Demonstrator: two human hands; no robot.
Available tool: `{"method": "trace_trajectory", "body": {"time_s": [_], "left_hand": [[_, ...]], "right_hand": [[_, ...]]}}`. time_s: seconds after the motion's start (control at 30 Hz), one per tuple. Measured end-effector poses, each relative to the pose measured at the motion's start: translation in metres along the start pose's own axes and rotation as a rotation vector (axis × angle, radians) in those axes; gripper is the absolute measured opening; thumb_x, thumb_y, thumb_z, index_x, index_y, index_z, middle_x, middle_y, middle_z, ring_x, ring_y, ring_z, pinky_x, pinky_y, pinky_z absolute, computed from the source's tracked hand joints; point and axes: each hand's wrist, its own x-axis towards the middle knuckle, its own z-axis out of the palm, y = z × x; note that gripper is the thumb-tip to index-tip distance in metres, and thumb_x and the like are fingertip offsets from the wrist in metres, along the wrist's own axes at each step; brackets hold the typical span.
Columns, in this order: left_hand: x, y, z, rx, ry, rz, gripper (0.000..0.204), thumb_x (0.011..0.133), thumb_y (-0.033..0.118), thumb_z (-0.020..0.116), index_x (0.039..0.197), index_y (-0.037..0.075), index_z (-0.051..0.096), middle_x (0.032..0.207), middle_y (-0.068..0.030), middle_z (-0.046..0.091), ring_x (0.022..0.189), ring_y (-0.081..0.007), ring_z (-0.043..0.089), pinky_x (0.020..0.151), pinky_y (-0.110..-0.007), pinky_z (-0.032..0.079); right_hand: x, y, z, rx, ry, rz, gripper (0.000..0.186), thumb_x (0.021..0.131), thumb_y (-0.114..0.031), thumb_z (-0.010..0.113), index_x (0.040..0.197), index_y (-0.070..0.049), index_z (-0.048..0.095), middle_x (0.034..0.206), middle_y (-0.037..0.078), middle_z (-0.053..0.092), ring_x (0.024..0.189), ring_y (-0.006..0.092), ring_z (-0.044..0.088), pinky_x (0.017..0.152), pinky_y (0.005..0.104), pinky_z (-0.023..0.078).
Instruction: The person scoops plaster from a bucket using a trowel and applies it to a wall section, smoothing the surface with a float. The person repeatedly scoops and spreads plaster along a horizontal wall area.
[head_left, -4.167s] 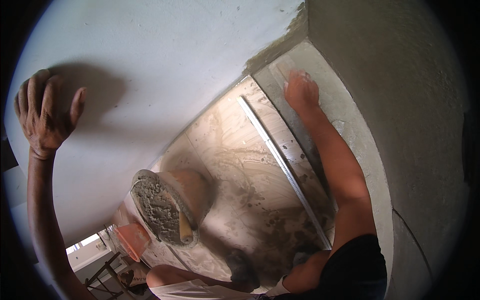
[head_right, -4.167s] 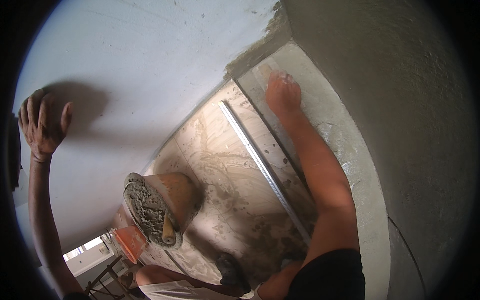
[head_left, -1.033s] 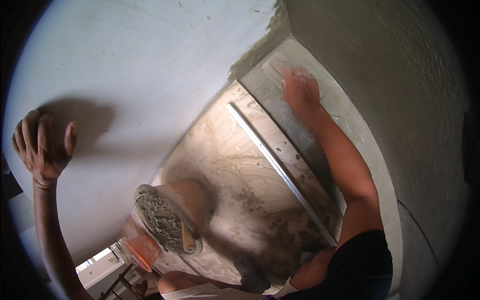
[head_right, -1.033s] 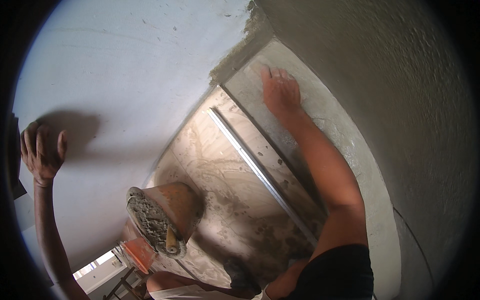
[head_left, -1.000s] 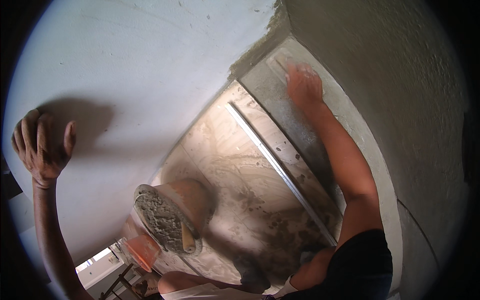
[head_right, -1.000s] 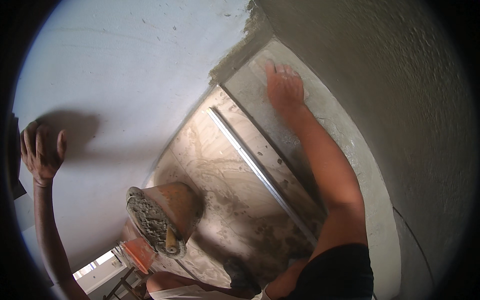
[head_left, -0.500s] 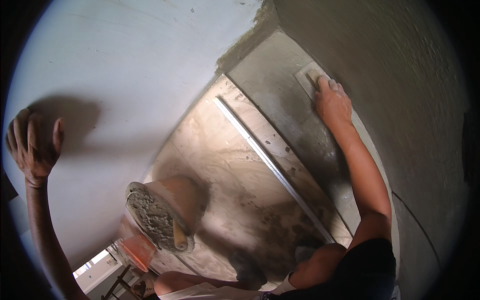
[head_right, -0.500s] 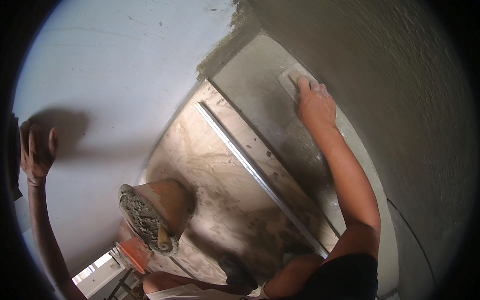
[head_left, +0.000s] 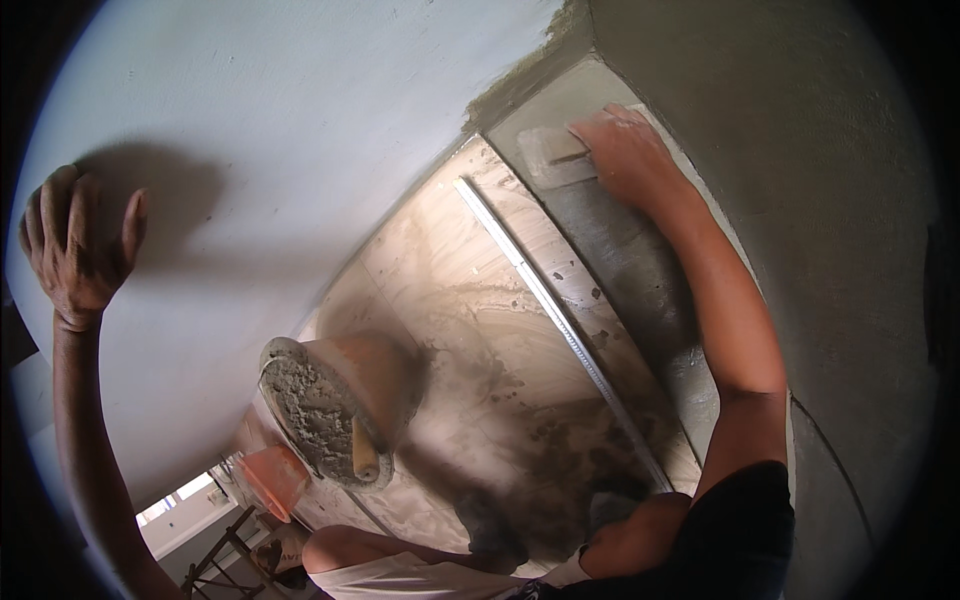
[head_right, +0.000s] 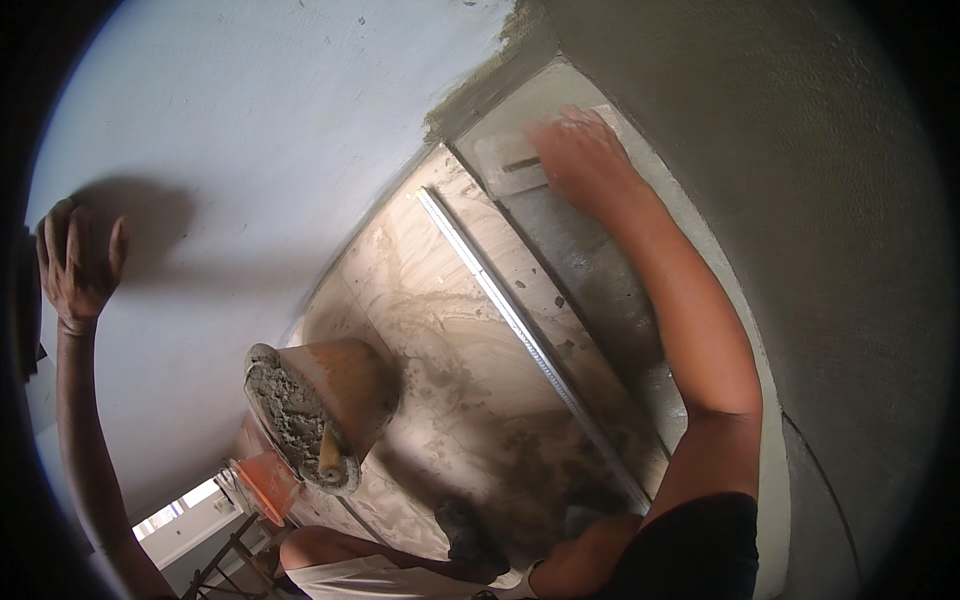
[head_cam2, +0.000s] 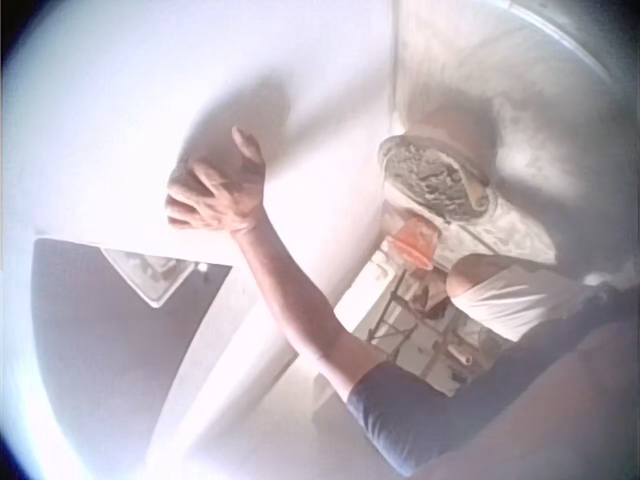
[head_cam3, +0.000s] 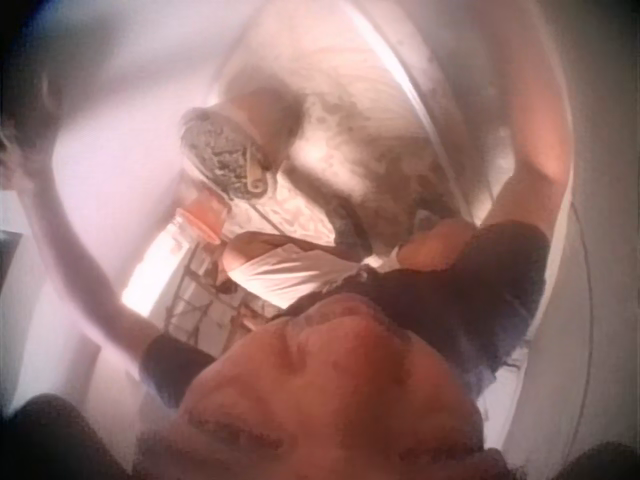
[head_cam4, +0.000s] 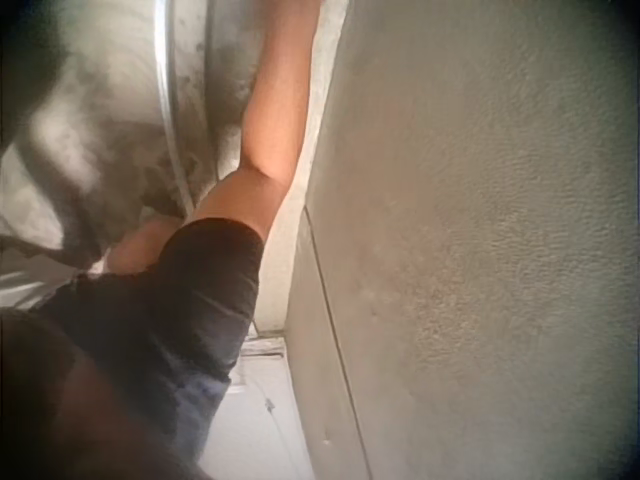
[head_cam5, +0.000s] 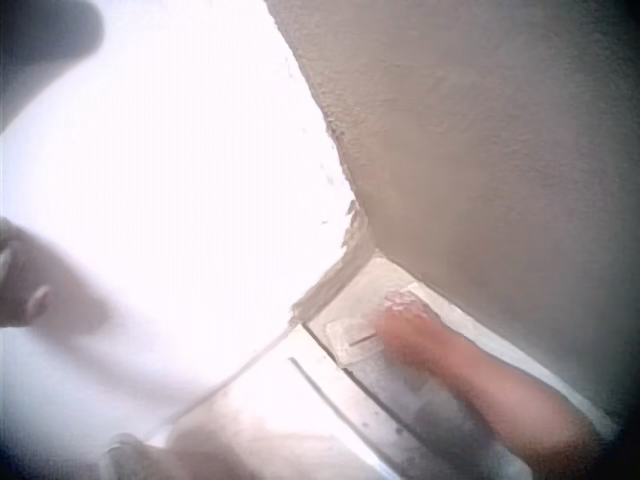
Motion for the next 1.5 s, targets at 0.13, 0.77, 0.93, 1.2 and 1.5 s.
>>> {"method": "trace_trajectory", "body": {"time_s": [0.13, 0.77, 0.93, 1.2, 1.5], "left_hand": [[0.004, -0.008, -0.009, -0.006, 0.016, 0.043, 0.051, 0.084, 0.039, 0.085, 0.116, 0.006, 0.064, 0.116, -0.0128, 0.065, 0.103, -0.0276, 0.064, 0.087, -0.04, 0.05], [-0.014, -0.007, 0.014, -0.099, -0.087, -0.047, 0.047, 0.093, 0.023, 0.078, 0.128, -0.002, 0.058, 0.118, -0.0174, 0.066, 0.106, -0.0273, 0.069, 0.095, -0.038, 0.056], [-0.012, -0.006, 0.02, -0.101, -0.072, -0.038, 0.047, 0.094, 0.025, 0.077, 0.129, -0.001, 0.058, 0.121, -0.0174, 0.065, 0.109, -0.028, 0.067, 0.097, -0.039, 0.055], [-0.011, -0.007, 0.021, -0.085, -0.065, -0.023, 0.047, 0.096, 0.027, 0.075, 0.131, 0.0, 0.058, 0.126, -0.0174, 0.063, 0.115, -0.0291, 0.065, 0.1, -0.04, 0.053], [-0.014, -0.006, 0.023, -0.084, -0.079, -0.029, 0.048, 0.097, 0.03, 0.072, 0.133, 0.001, 0.059, 0.132, -0.0173, 0.061, 0.121, -0.0304, 0.062, 0.103, -0.041, 0.052]], "right_hand": [[0.038, -0.019, 0.007, 0.002, -0.066, 0.034, 0.035, 0.097, -0.007, 0.048, 0.127, -0.008, 0.066, 0.125, 0.019, 0.07, 0.13, 0.0421, 0.057, 0.113, 0.0512, 0.041], [0.042, -0.014, 0.017, -0.142, -0.438, -0.124, 0.021, 0.093, -0.003, 0.054, 0.097, -0.004, 0.075, 0.109, 0.017, 0.075, 0.11, 0.0336, 0.07, 0.108, 0.0526, 0.045], [-0.028, -0.006, 0.008, -0.124, -0.396, -0.164, 0.022, 0.094, -0.005, 0.054, 0.105, -0.005, 0.073, 0.116, 0.016, 0.073, 0.12, 0.0334, 0.065, 0.113, 0.0514, 0.041], [-0.131, 0.004, -0.007, -0.174, -0.354, -0.194, 0.03, 0.096, -0.01, 0.057, 0.124, -0.009, 0.069, 0.131, 0.008, 0.069, 0.131, 0.0278, 0.058, 0.119, 0.0471, 0.035], [-0.075, -0.002, 0.014, -0.252, -0.276, -0.151, 0.034, 0.095, -0.01, 0.058, 0.127, -0.013, 0.067, 0.133, 0.005, 0.068, 0.133, 0.0251, 0.055, 0.111, 0.0433, 0.038]]}}
